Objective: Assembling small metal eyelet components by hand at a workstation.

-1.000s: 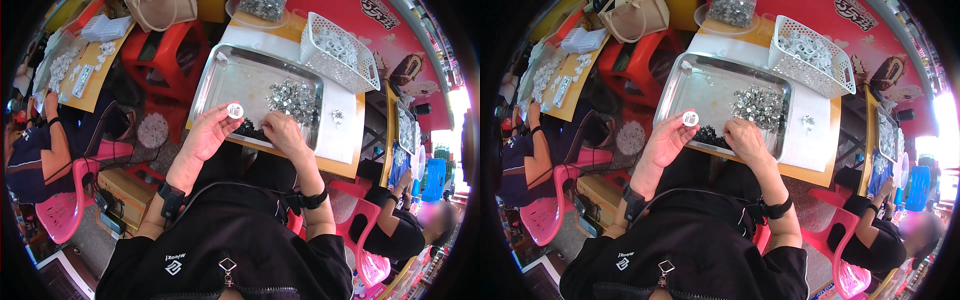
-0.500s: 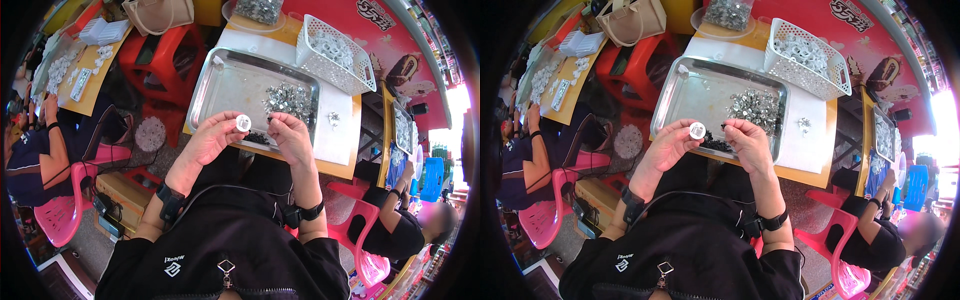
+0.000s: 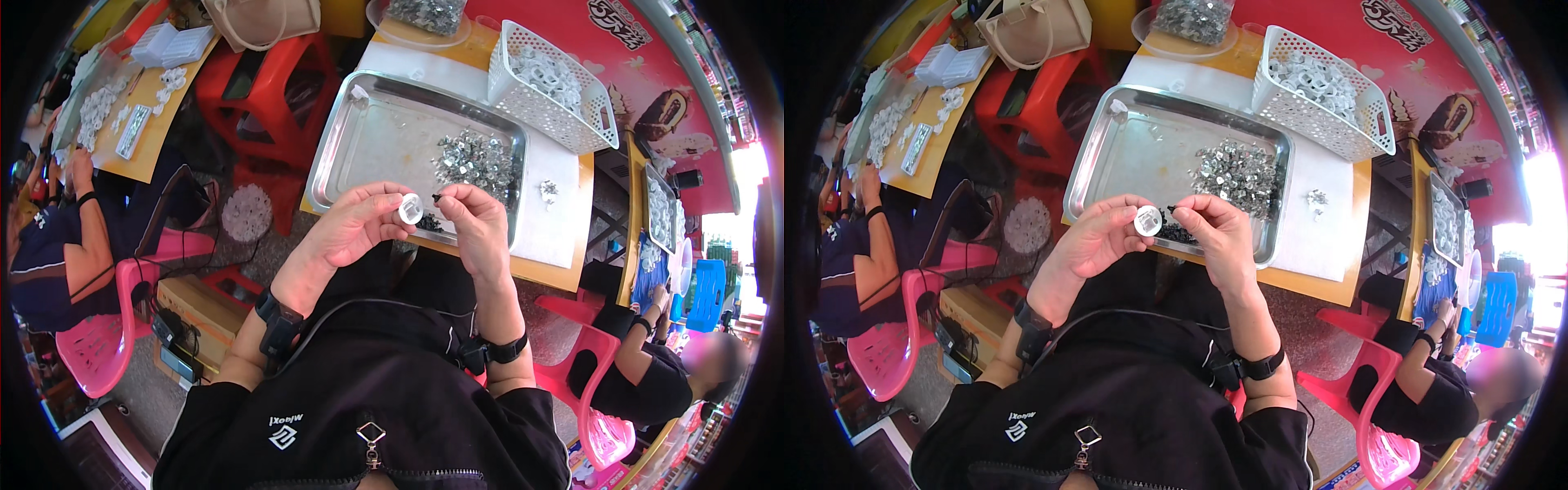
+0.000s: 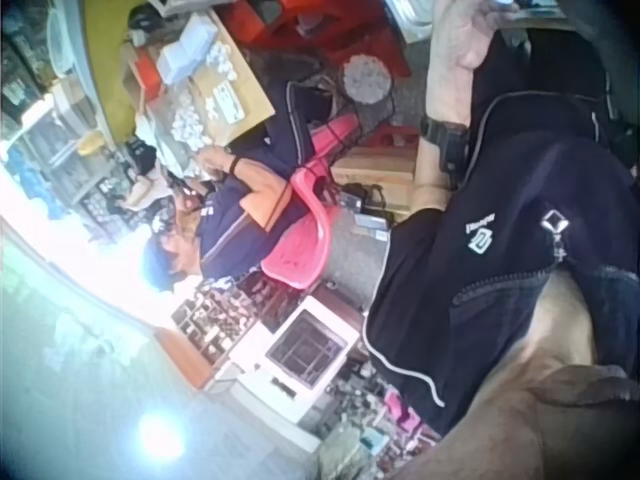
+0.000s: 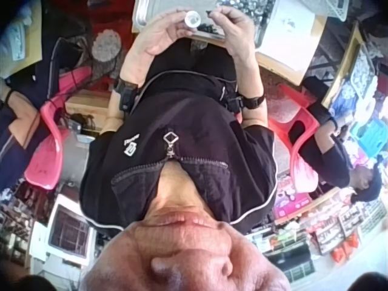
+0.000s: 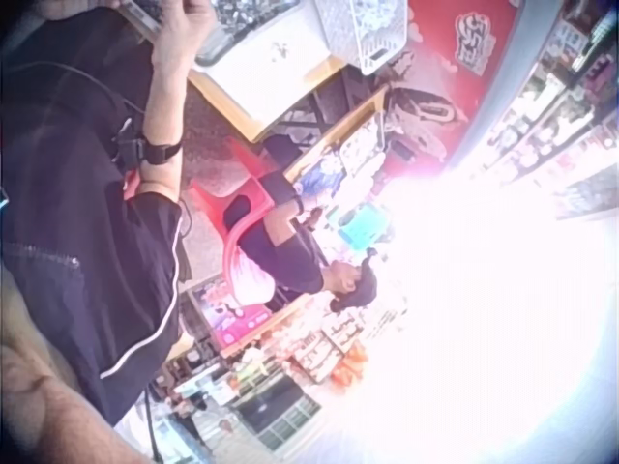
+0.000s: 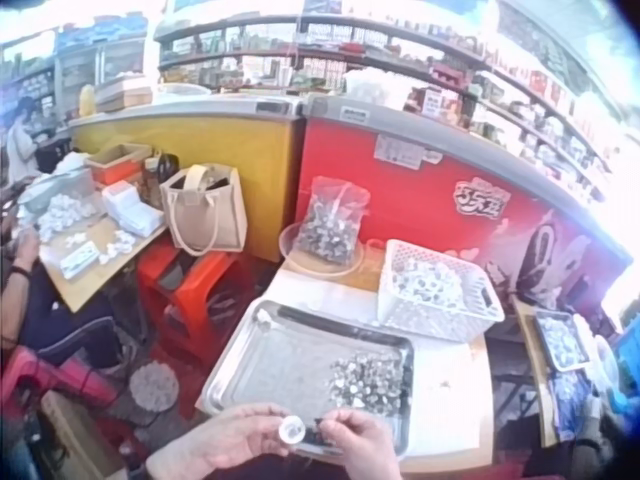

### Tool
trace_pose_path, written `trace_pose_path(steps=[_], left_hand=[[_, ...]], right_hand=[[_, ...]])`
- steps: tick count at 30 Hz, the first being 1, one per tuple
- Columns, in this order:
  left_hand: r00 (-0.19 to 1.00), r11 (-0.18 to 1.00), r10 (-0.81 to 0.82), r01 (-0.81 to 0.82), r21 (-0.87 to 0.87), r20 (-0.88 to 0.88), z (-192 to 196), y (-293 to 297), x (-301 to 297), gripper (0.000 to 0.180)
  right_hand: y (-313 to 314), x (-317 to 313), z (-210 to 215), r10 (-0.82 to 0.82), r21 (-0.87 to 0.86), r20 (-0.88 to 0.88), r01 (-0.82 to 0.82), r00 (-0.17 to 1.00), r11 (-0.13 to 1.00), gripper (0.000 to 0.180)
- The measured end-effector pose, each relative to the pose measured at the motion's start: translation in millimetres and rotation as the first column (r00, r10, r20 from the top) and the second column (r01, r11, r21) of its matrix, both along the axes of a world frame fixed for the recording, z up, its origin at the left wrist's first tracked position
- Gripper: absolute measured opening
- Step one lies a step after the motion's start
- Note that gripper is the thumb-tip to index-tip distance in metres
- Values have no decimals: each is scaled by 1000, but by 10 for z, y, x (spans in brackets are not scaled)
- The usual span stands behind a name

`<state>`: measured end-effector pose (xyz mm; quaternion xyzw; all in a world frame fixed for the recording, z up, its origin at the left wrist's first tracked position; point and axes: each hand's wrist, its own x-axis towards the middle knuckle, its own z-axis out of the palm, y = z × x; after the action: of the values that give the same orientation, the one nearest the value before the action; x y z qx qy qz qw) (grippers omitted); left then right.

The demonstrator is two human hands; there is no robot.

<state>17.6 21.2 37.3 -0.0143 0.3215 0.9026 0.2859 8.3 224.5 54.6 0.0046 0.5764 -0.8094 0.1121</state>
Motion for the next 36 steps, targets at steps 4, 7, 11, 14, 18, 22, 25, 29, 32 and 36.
trace_pose_path(steps=[4, 7, 11, 14, 18, 22, 25, 29, 32, 36], left_hand=[[1000, 1000, -7, 6, 11, 4, 14, 4, 13, 27], [1000, 1000, -6, 6, 4, 12, -5, 10, 11, 27], [1000, 999, -16, 15, 33, 26, -27, 15, 0, 25], [999, 1000, -19, 19, 18, 29, -22, 20, 4, 24], [999, 999, -34, 34, -28, -8, -37, 9, 12, 26], [999, 996, -44, 44, -76, 2, -57, 8, 15, 24], [999, 998, -45, 46, -47, 16, -88, 10, 9, 19], [999, 994, -52, 53, -98, 13, -119, 14, 6, 22], [996, 993, -80, 82, -81, 26, -177, -19, -21, 20], [999, 996, -49, 47, -82, -17, -68, 7, -69, 17]], right_hand=[[2, 16, 210, 108, 380, -315, 21, 943, 925, 12], [-59, 31, 333, 224, 592, -457, 107, 861, 799, 13], [-85, -9, 308, 339, 658, -628, 245, 700, 712, 16], [-91, -30, 288, 386, 667, -689, 328, 614, 669, 17], [-89, -45, 260, 425, 655, -738, 401, 524, 641, 19], [-87, -34, 279, 463, 662, -743, 429, 483, 614, 19], [-68, -39, 252, 485, 663, -744, 417, 459, 622, 19], [-67, -69, 180, 486, 663, -737, 364, 469, 654, 18], [-104, -44, 157, 417, 681, -639, 224, 646, 697, 18], [-99, -9, 61, 182, 598, -208, -23, 961, 801, 14]])
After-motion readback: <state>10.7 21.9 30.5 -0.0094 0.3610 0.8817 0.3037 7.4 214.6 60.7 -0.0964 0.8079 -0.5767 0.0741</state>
